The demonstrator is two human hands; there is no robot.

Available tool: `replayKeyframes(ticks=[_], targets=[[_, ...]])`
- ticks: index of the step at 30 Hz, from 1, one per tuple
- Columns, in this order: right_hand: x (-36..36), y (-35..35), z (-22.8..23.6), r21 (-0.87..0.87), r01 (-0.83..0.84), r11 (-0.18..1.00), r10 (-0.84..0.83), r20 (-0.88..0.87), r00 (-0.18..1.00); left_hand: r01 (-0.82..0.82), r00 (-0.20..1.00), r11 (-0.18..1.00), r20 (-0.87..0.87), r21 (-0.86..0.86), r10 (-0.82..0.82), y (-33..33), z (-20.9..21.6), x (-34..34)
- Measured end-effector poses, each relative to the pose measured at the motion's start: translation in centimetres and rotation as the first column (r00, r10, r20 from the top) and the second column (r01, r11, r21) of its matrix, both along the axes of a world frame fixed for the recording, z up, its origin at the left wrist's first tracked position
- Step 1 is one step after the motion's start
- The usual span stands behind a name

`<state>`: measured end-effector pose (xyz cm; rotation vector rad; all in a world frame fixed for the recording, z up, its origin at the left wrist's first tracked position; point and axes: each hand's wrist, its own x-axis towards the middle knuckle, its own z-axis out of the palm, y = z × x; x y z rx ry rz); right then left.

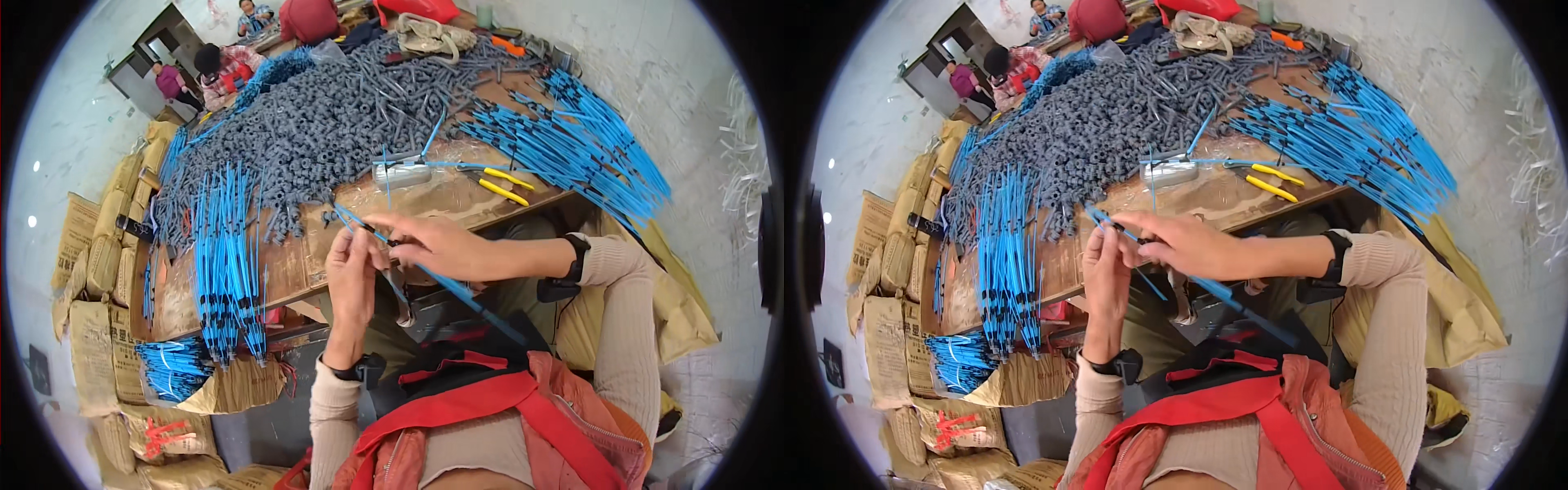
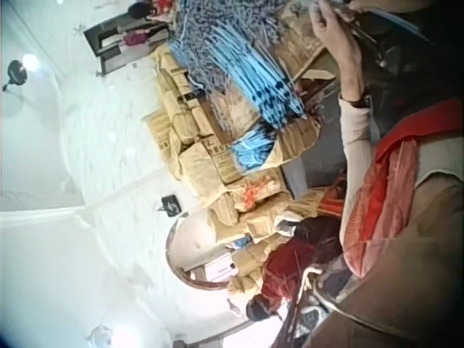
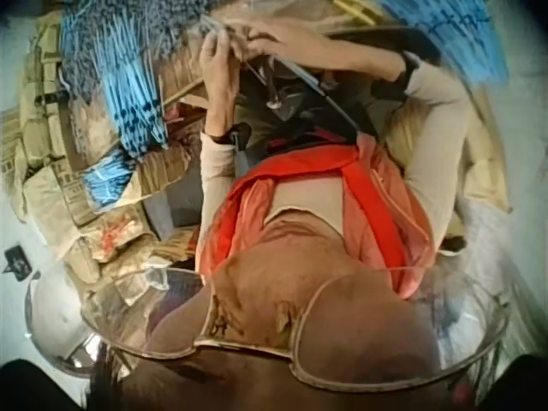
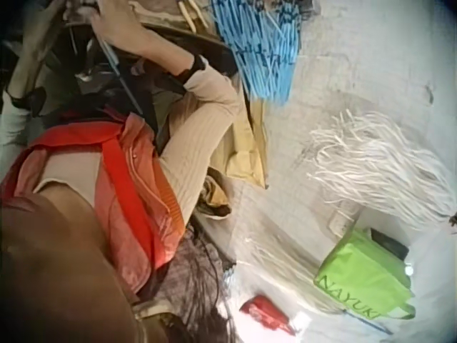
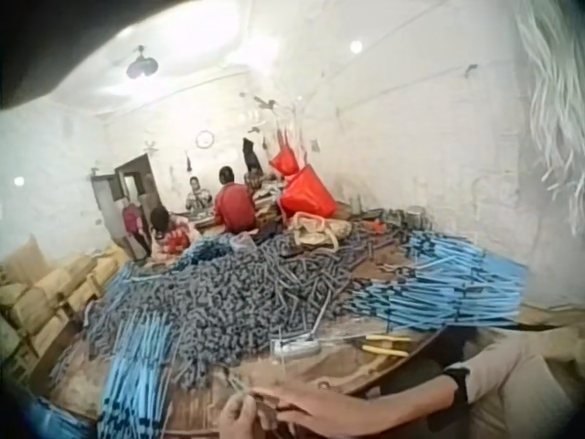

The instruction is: Organize bundles of blue wires using a template and cut them to size with pliers.

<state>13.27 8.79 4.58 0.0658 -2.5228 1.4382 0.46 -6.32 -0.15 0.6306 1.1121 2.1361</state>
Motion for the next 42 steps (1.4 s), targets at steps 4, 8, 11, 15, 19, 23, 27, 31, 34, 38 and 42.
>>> replayKeyframes(ticks=[4, 8, 11, 15, 19, 23, 27, 31, 34, 38, 42], targets=[[-0.6, 7.9, -2.7, 0.799, 0.246, 0.548, 0.153, -0.386, 0.910, -0.168, 0.966, 0.985, 0.192, -0.044, 0.173, 1.3, -3.3, -2.5], [-2.3, 14.4, -7.6, 0.693, 0.451, 0.562, -0.244, -0.383, 0.891, -0.180, 0.950, 0.981, 0.245, -0.069, 0.192, 1.4, -6.1, -4.1], [-3.8, 17.1, -10.4, 0.707, 0.478, 0.521, -0.331, -0.349, 0.877, -0.127, 0.945, 0.992, 0.301, -0.025, 0.129, 1.5, -7.2, -4.6], [-4.7, 18.6, -9.5, 0.683, 0.323, 0.655, -0.323, -0.133, 0.937, 0.130, 0.911, 0.973, 0.364, 0.189, -0.193, 0.9, -6.2, -6.1], [-4.2, 17.1, -6.0, 0.503, 0.369, 0.782, -0.283, -0.241, 0.929, -0.050, 0.932, 0.999, 0.360, 0.020, 0.039, 1.8, -4.7, -6.1], [-2.0, 11.6, -4.0, 0.518, 0.298, 0.802, -0.129, -0.337, 0.933, 0.005, 0.975, 0.997, 0.219, 0.077, -0.022, 3.3, -3.6, -4.4], [0.0, 6.4, -2.6, 0.707, 0.265, 0.656, -0.014, -0.340, 0.940, -0.104, 0.988, 0.985, 0.125, 0.137, 0.087, 2.9, -2.3, -3.0], [-0.1, 2.4, -2.5, 0.623, 0.169, 0.764, 0.109, -0.383, 0.917, -0.248, 0.943, 0.929, 0.288, 0.276, 0.167, 0.1, -1.2, -1.2], [0.2, -0.6, -3.2, 0.626, 0.039, 0.779, -0.043, -0.009, 0.999, -0.406, 0.900, 0.814, 0.337, 0.415, 0.277, -3.8, -0.2, -1.5], [1.4, -4.7, -5.9, 0.595, -0.134, 0.793, 0.123, 0.059, 0.991, -0.516, 0.852, 0.734, 0.355, 0.442, 0.385, -7.9, 1.6, -1.1], [1.6, -5.8, -10.3, 0.414, -0.211, 0.885, 0.162, 0.151, 0.975, -0.322, 0.947, 0.830, 0.152, 0.455, 0.285, -9.1, 2.4, 2.1]])
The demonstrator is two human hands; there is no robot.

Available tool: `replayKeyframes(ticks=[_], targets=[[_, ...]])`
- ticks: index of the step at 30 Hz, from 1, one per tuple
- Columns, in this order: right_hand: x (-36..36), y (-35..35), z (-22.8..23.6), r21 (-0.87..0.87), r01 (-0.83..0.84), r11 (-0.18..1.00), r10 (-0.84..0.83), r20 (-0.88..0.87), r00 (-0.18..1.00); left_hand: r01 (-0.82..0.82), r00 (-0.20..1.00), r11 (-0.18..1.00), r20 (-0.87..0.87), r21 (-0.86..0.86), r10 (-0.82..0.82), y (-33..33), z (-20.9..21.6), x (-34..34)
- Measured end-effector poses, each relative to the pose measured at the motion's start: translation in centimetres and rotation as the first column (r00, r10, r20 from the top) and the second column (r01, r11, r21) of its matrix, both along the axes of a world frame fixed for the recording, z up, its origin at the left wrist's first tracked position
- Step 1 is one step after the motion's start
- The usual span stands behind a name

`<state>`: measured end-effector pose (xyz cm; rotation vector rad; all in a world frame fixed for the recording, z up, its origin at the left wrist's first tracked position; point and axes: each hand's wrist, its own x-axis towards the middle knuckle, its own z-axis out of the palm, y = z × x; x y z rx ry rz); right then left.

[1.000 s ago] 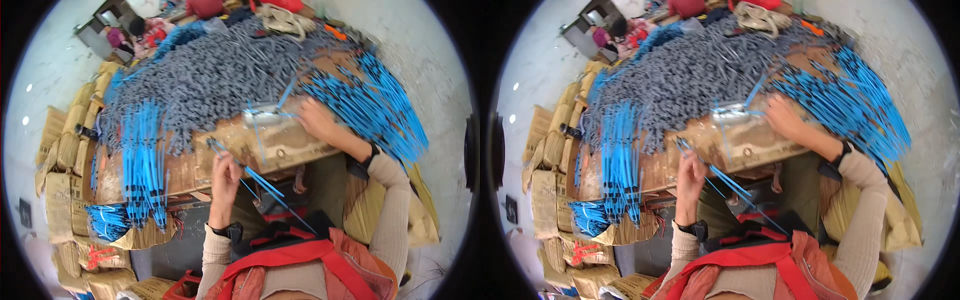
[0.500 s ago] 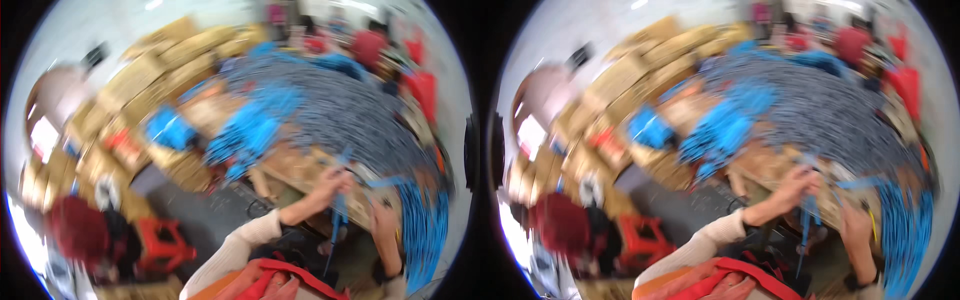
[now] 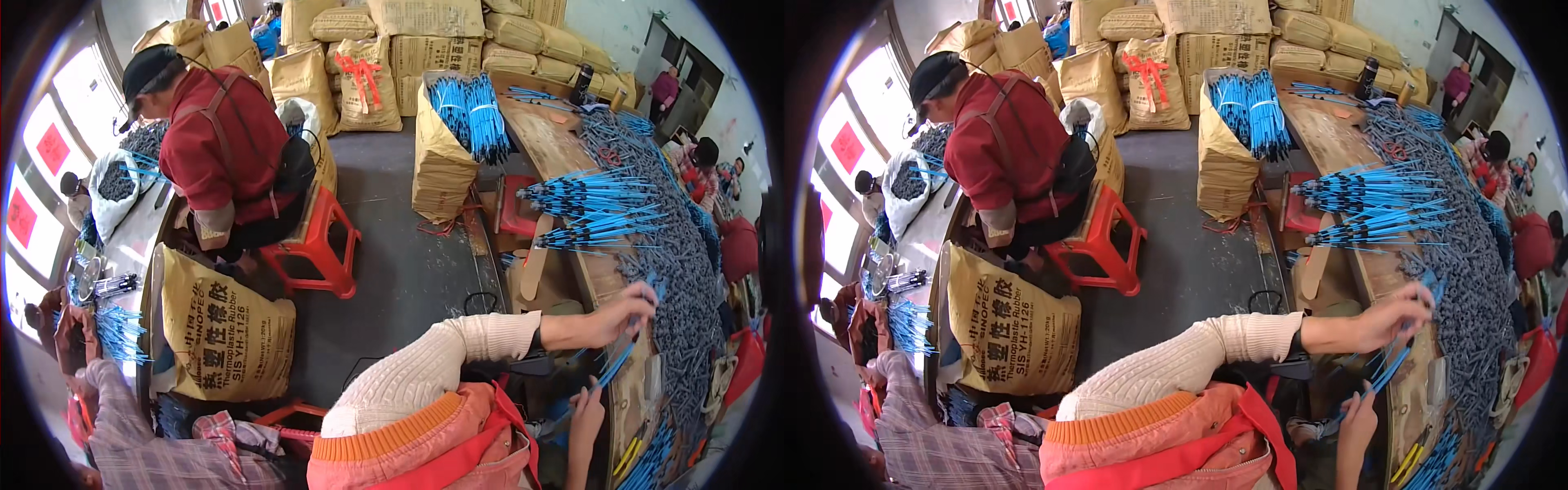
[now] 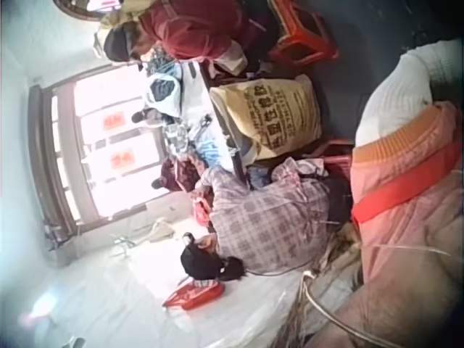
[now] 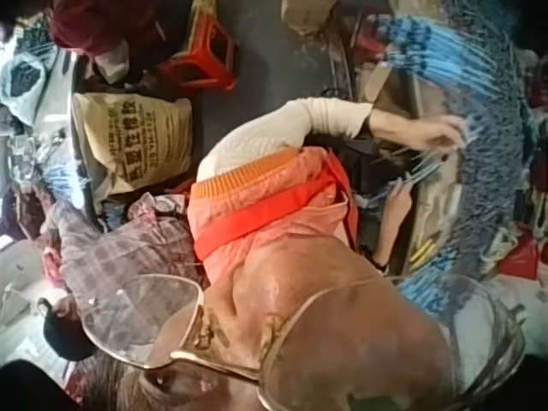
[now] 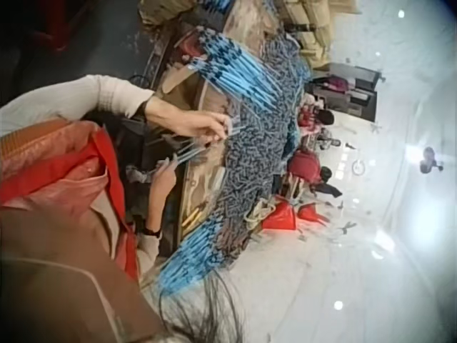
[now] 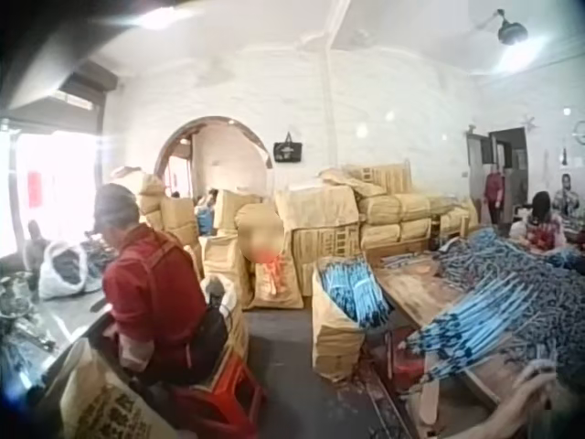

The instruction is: Organize bundles of blue wires using a template and cut them to size with pliers.

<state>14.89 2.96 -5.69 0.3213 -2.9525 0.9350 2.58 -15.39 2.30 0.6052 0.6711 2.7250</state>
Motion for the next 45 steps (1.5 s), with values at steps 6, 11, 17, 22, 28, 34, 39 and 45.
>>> replayKeyframes(ticks=[6, 11, 17, 22, 28, 34, 39, 45], targets=[[1.7, 3.7, -5.9, 0.200, -0.244, 0.949, 0.179, 0.296, 0.938, 0.207, 0.930, 0.921, -0.225, -0.329, -0.289, 1.7, -0.6, 6.6], [5.6, 6.1, -5.3, -0.159, -0.424, 0.892, 0.442, 0.506, 0.740, 0.217, 0.848, 0.812, -0.307, -0.542, -0.432, 4.1, -1.4, 6.5], [8.9, 9.8, -0.8, -0.050, -0.142, 0.989, 0.150, 0.341, 0.928, 0.024, 0.851, 0.784, -0.398, -0.621, -0.342, 9.2, -0.3, -1.0], [12.2, 15.6, 2.3, -0.050, 0.104, 0.993, -0.084, 0.304, 0.949, 0.266, 0.915, 0.783, -0.108, -0.562, -0.389, 7.9, -2.2, 2.9], [8.6, 25.2, 5.1, 0.040, 0.657, 0.753, -0.642, -0.174, 0.747, 0.487, 0.824, 0.635, 0.074, -0.599, -0.562, 7.0, -0.1, 4.3], [4.0, 33.8, 2.9, 0.219, 0.863, 0.456, -0.704, -0.504, 0.500, 0.673, 0.417, 0.393, -0.118, -0.627, -0.901, 7.9, 3.1, 1.9], [2.8, 36.2, 2.0, 0.373, 0.794, 0.479, -0.701, -0.381, 0.602, 0.592, 0.620, 0.375, 0.105, -0.713, -0.778, 10.6, -0.5, 1.0], [1.8, 39.1, 3.1, 0.374, 0.801, 0.467, -0.649, -0.470, 0.598, 0.481, 0.826, 0.623, 0.080, -0.617, -0.559, 11.5, -2.6, 0.3]])
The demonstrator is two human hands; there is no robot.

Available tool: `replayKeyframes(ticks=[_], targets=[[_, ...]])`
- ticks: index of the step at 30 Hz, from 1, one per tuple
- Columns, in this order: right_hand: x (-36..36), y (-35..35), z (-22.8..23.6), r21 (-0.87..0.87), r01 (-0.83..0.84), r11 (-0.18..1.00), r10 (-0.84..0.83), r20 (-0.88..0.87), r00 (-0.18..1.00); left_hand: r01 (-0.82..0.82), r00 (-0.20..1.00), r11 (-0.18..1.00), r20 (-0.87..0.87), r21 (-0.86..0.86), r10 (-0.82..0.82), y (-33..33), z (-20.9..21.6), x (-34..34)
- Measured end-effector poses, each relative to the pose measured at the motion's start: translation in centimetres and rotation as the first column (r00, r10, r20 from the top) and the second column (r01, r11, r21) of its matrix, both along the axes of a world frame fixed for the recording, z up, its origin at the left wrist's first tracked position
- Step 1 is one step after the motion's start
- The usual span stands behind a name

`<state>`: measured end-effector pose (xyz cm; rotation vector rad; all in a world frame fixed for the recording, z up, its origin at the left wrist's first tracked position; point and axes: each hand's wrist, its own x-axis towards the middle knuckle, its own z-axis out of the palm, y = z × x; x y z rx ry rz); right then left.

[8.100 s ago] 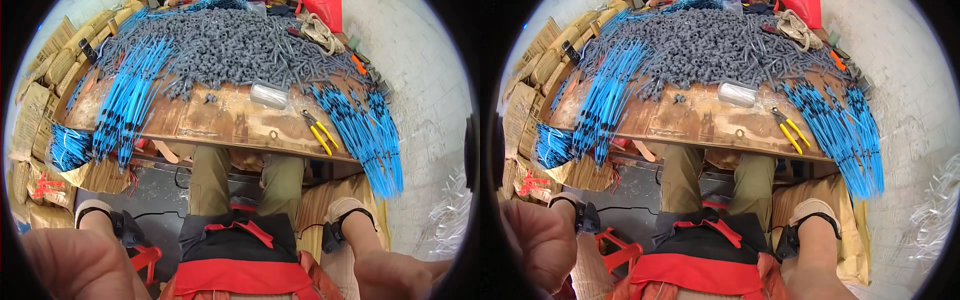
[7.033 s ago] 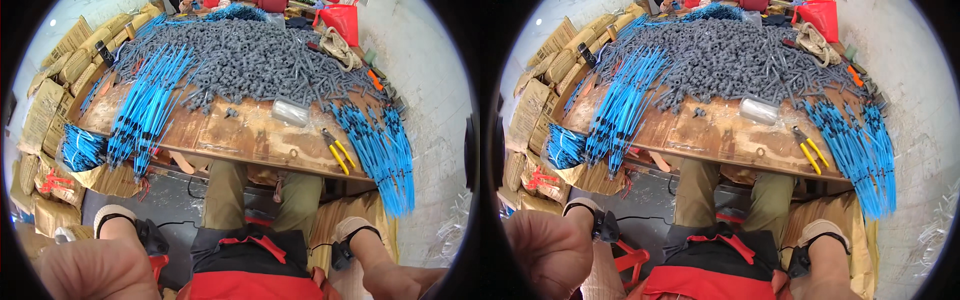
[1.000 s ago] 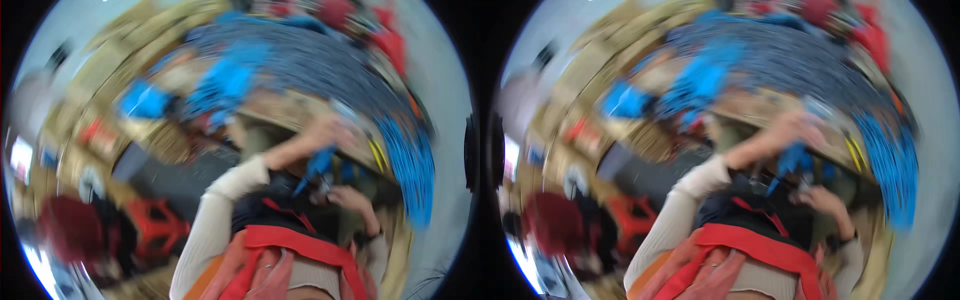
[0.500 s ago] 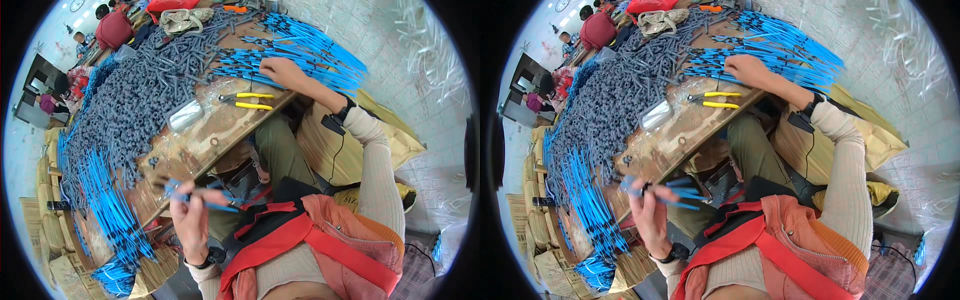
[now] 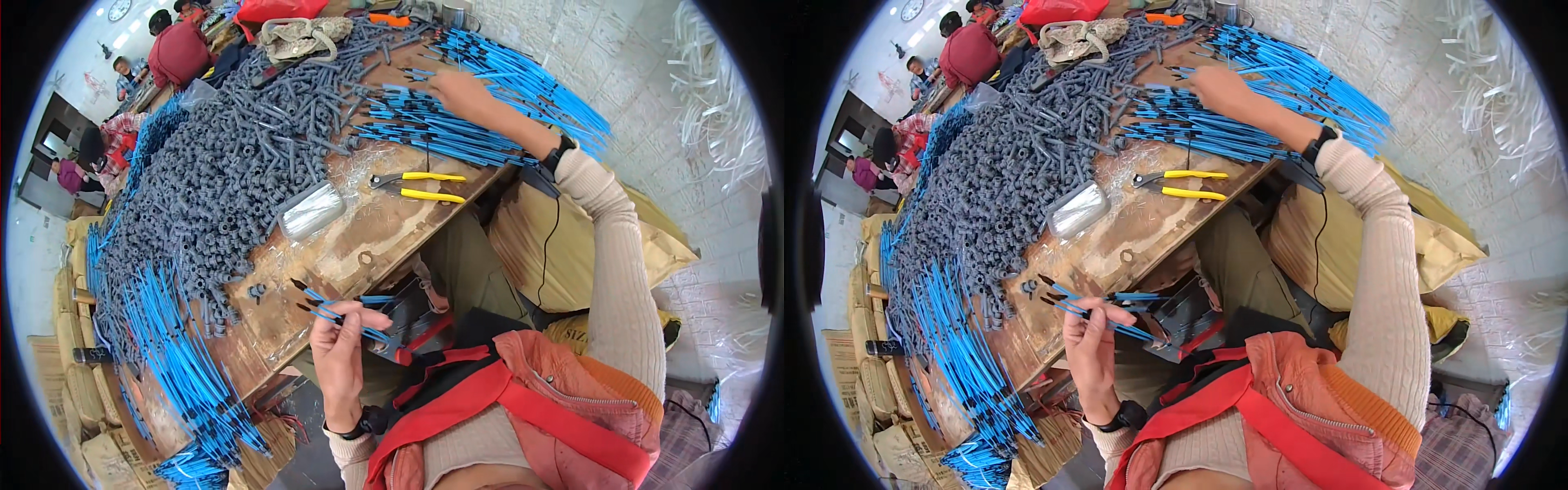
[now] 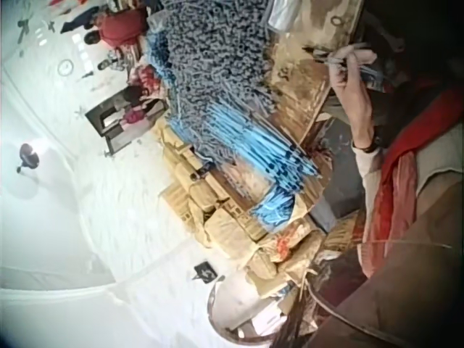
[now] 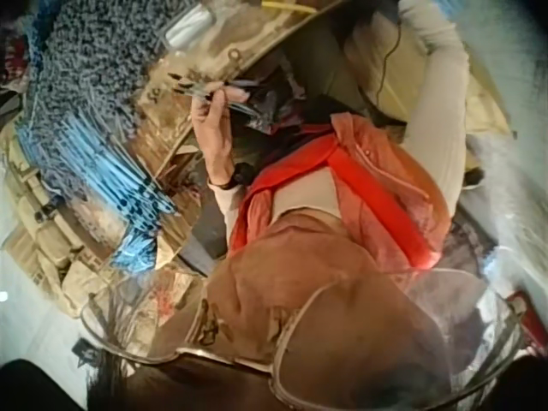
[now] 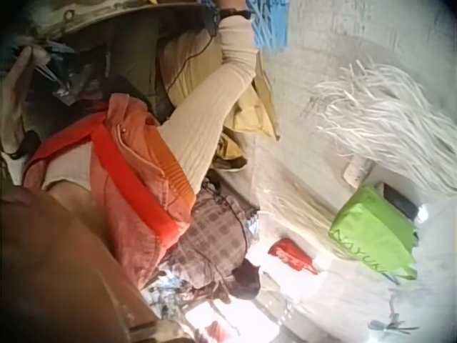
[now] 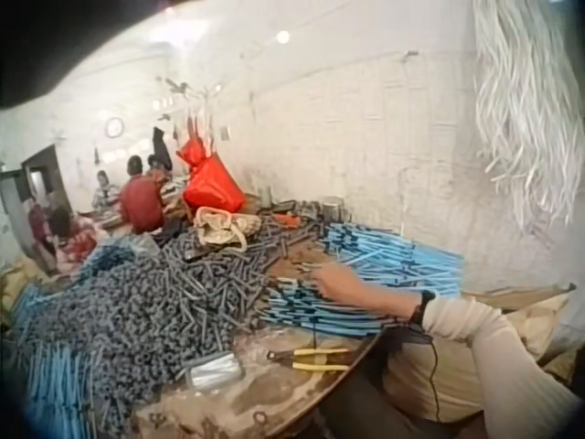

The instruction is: Organize bundles of blue wires using a template and cut them to size with pliers.

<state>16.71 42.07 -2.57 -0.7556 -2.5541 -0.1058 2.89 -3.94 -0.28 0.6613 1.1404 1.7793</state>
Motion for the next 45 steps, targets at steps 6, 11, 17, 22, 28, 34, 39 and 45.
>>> replayKeyframes(ticks=[6, 11, 17, 22, 28, 34, 39, 45], targets=[[-5.2, -2.5, 6.6, 0.203, -0.263, 0.943, 0.316, -0.306, 0.898, -0.082, 0.993, 0.981, 0.098, 0.175, 0.066, -0.3, -1.1, -1.0], [-5.3, -16.0, 14.8, 0.264, -0.545, 0.796, 0.605, -0.389, 0.695, -0.364, 0.930, 0.898, 0.155, 0.248, 0.334, -2.0, 0.5, -3.0], [-3.9, -33.3, 13.5, -0.184, -0.811, 0.555, 0.666, -0.486, 0.566, -0.297, 0.943, 0.916, -0.069, 0.271, 0.326, -5.2, 3.5, -1.8], [-4.4, -38.0, 7.0, -0.541, -0.768, 0.342, 0.427, -0.638, 0.641, -0.533, 0.846, 0.699, 0.266, 0.477, 0.463, -5.2, 3.5, 0.1], [-2.3, -35.3, 1.9, -0.497, -0.761, 0.417, 0.727, -0.320, 0.607, -0.296, 0.954, 0.895, 0.053, 0.333, 0.295, -6.6, -1.2, 4.8], [-1.2, -34.8, 12.7, -0.099, -0.784, 0.613, 0.711, -0.364, 0.602, -0.008, 0.999, 0.999, -0.032, -0.036, 0.007, -7.1, -6.4, 8.1], [-2.4, -35.9, 22.2, 0.277, -0.914, 0.296, 0.899, -0.405, 0.168, -0.067, 0.995, 0.991, -0.082, -0.113, 0.057, -5.1, -6.4, 6.3], [-3.6, -26.4, 10.2, 0.270, -0.809, 0.522, 0.844, -0.302, 0.444, -0.214, 0.942, 0.976, -0.273, -0.049, 0.193, -1.9, -4.9, 2.4]])
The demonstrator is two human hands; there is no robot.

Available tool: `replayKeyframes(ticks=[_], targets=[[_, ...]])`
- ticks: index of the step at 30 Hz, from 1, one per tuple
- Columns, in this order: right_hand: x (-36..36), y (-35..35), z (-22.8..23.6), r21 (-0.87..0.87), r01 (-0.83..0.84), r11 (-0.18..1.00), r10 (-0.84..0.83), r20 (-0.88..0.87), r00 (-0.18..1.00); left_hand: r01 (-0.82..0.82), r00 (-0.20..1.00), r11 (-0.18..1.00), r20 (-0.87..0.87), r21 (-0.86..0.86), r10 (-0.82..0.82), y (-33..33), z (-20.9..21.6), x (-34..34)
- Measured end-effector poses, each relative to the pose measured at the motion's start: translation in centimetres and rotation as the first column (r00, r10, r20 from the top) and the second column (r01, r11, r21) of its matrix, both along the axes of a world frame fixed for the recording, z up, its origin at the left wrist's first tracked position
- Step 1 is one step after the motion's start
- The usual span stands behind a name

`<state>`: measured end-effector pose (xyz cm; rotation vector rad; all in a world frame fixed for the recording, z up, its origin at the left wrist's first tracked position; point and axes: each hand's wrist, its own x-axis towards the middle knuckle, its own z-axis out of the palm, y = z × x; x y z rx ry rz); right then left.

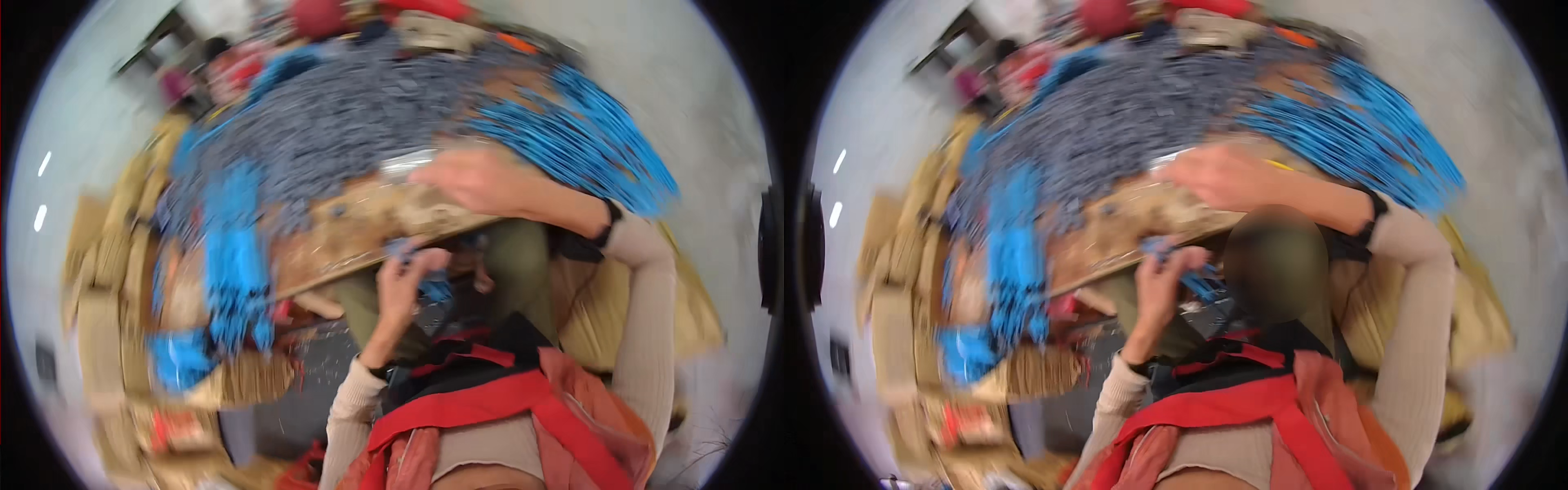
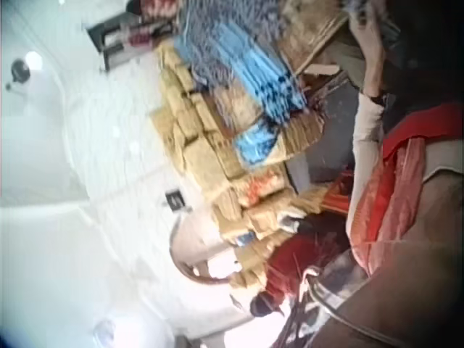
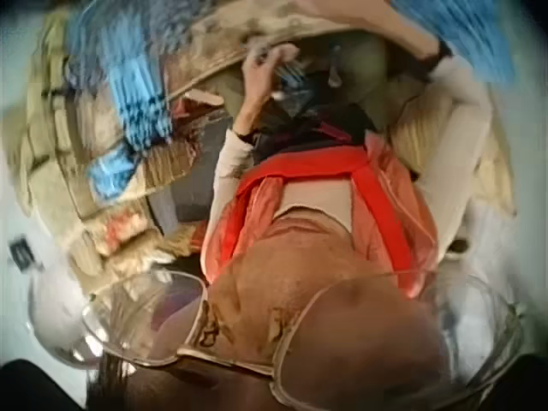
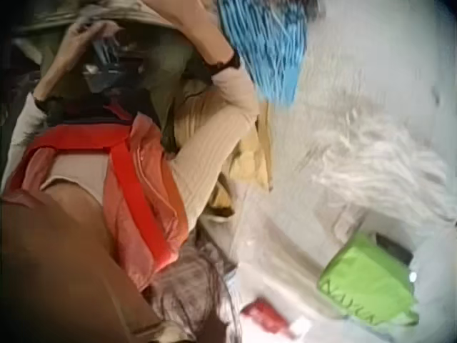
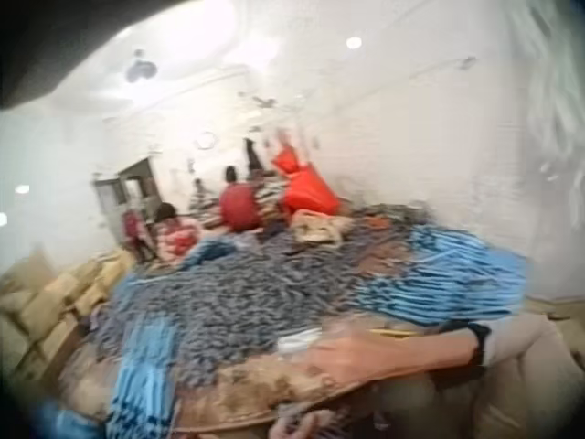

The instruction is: Organize bundles of blue wires using a template and cut them to size with pliers.

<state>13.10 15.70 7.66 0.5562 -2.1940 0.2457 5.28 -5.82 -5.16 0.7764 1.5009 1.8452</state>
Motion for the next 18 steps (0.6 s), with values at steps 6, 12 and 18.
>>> replayKeyframes(ticks=[6, 12, 18], targets=[[7.9, 13.6, -10.6, 0.274, 0.450, 0.850, -0.523, 0.328, 0.787, -0.048, 0.987, 0.995, 0.154, 0.086, 0.034, 2.1, 0.3, -3.3], [4.6, 24.1, -12.0, 0.158, 0.830, 0.535, -0.839, 0.221, 0.498, 0.091, 0.947, 0.987, 0.296, 0.132, -0.127, 3.1, 0.6, -4.3], [3.5, 29.8, -15.6, 0.175, 0.877, 0.447, -0.812, 0.491, 0.316, 0.108, 0.953, 0.994, 0.289, -0.029, -0.095, 3.7, 0.5, -4.4]])
